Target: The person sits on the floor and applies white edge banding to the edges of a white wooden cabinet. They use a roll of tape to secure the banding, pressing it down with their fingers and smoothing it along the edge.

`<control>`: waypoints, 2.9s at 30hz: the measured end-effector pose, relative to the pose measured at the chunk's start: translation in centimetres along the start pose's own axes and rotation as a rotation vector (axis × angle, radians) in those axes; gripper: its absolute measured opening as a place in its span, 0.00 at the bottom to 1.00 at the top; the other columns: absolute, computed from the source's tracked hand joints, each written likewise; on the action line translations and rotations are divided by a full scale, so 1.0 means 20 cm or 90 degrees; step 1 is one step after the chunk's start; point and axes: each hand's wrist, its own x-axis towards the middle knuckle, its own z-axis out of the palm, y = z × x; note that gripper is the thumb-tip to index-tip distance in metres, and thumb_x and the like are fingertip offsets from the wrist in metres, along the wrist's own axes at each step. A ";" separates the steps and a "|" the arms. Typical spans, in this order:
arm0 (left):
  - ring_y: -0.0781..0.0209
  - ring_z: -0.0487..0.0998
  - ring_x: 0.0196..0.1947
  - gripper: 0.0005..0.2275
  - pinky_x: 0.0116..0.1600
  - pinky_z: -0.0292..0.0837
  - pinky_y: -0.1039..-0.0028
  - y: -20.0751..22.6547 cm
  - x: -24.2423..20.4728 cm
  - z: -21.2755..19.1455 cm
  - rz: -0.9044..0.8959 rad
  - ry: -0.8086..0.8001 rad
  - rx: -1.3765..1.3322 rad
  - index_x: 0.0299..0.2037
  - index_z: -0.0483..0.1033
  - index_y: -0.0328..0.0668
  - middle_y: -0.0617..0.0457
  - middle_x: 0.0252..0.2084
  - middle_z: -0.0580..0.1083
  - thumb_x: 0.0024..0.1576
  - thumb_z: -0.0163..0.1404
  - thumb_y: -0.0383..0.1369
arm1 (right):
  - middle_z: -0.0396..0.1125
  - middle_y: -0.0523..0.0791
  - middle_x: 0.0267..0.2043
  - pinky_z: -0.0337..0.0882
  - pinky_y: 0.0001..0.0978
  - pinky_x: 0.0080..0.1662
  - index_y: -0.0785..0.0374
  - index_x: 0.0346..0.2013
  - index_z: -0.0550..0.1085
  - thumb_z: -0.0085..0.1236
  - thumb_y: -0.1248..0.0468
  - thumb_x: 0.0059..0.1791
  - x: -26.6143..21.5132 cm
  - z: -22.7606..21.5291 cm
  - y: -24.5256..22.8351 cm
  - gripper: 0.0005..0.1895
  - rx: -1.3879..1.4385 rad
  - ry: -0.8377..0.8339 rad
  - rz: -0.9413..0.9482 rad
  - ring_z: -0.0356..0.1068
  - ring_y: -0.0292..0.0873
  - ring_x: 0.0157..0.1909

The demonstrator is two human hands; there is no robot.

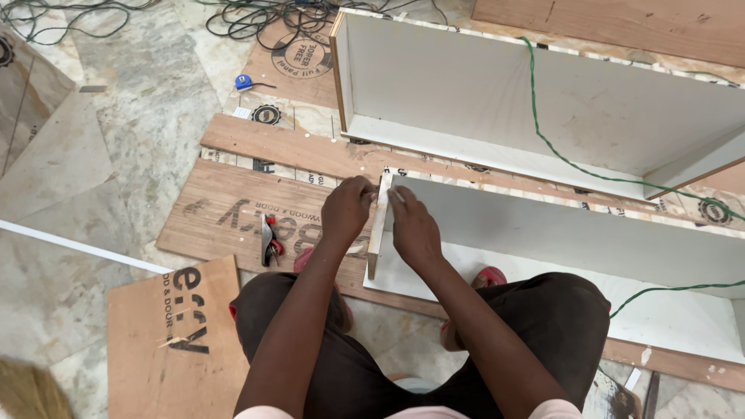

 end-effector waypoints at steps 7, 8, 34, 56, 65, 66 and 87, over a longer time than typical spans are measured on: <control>0.47 0.78 0.48 0.09 0.48 0.73 0.61 -0.09 0.26 0.20 0.128 0.013 -0.049 0.46 0.79 0.43 0.50 0.48 0.78 0.56 0.56 0.30 | 0.61 0.47 0.68 0.73 0.42 0.45 0.66 0.61 0.69 0.50 0.75 0.43 0.02 0.03 0.01 0.29 -0.081 -0.082 -0.074 0.70 0.50 0.45; 0.48 0.79 0.46 0.09 0.48 0.74 0.61 -0.11 0.30 0.23 0.093 -0.017 -0.065 0.46 0.79 0.43 0.49 0.47 0.78 0.56 0.56 0.32 | 0.62 0.47 0.67 0.73 0.41 0.44 0.66 0.61 0.69 0.50 0.75 0.43 0.02 0.03 0.01 0.30 -0.085 -0.083 -0.072 0.70 0.49 0.43; 0.53 0.80 0.29 0.12 0.37 0.73 0.63 -0.19 0.24 0.22 -0.175 0.060 -0.063 0.36 0.81 0.40 0.47 0.28 0.79 0.60 0.57 0.41 | 0.64 0.42 0.67 0.76 0.40 0.45 0.54 0.62 0.71 0.49 0.75 0.46 0.03 0.12 0.09 0.29 0.005 -0.065 0.005 0.74 0.46 0.49; 0.49 0.83 0.37 0.19 0.42 0.75 0.60 -0.14 0.02 0.19 -0.118 -0.138 -0.044 0.50 0.71 0.44 0.48 0.33 0.81 0.55 0.60 0.43 | 0.44 0.51 0.79 0.73 0.38 0.27 0.46 0.74 0.56 0.51 0.75 0.43 0.18 0.01 0.13 0.45 -0.184 -0.156 -0.027 0.72 0.49 0.34; 0.51 0.84 0.37 0.23 0.43 0.75 0.62 -0.18 -0.15 0.06 -0.146 -0.279 -0.055 0.54 0.67 0.41 0.46 0.35 0.81 0.54 0.59 0.44 | 0.48 0.38 0.78 0.73 0.38 0.33 0.52 0.74 0.56 0.46 0.75 0.44 0.01 -0.01 0.07 0.42 -0.112 -0.169 -0.063 0.71 0.46 0.34; 0.52 0.85 0.36 0.23 0.43 0.76 0.63 -0.17 -0.16 0.04 -0.160 -0.300 -0.071 0.54 0.67 0.40 0.46 0.36 0.81 0.55 0.59 0.43 | 0.48 0.38 0.78 0.73 0.38 0.32 0.52 0.74 0.56 0.46 0.75 0.44 0.01 -0.02 0.07 0.42 -0.115 -0.169 -0.062 0.71 0.47 0.34; 0.58 0.84 0.44 0.24 0.43 0.78 0.71 -0.19 -0.05 0.16 -0.169 -0.177 -0.280 0.61 0.67 0.37 0.43 0.49 0.81 0.56 0.58 0.36 | 0.68 0.47 0.56 0.77 0.32 0.48 0.63 0.59 0.68 0.40 0.74 0.52 -0.14 0.29 0.11 0.21 0.647 -0.011 0.284 0.74 0.41 0.53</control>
